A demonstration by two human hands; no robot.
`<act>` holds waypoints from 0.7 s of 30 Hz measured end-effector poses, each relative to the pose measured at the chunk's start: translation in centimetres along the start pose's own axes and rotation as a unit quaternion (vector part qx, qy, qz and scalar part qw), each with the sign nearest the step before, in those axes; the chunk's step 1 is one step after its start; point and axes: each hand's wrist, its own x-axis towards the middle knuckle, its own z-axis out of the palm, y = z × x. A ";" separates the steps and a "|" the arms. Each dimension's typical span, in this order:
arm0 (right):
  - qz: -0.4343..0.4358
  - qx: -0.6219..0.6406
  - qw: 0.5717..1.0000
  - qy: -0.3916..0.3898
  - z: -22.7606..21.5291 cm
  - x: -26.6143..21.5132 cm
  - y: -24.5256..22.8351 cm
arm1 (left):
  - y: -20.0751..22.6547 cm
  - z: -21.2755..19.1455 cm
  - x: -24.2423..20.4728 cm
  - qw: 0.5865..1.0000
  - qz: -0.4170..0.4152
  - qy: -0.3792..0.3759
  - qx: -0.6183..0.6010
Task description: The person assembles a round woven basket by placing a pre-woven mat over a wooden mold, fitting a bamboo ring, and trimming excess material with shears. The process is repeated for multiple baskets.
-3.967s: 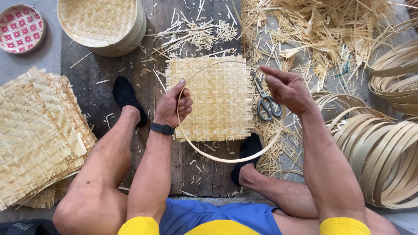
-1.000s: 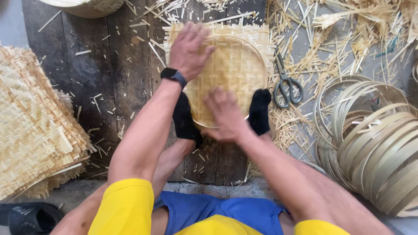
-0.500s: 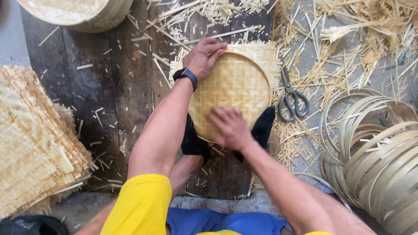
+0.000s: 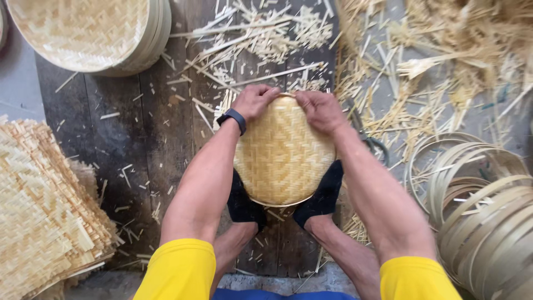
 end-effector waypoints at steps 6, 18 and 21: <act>0.195 -0.046 0.977 0.069 1.5 -4.9 1.9 | -1.0 0.3 1.7 0.987 -0.106 -0.044 -0.115; 0.229 0.003 0.973 0.037 2.3 -3.5 4.6 | -0.8 0.2 1.7 0.988 -0.088 -0.051 -0.112; 0.101 -0.069 0.990 0.072 2.9 -0.5 2.6 | -1.1 0.4 1.7 0.985 -0.092 -0.026 -0.141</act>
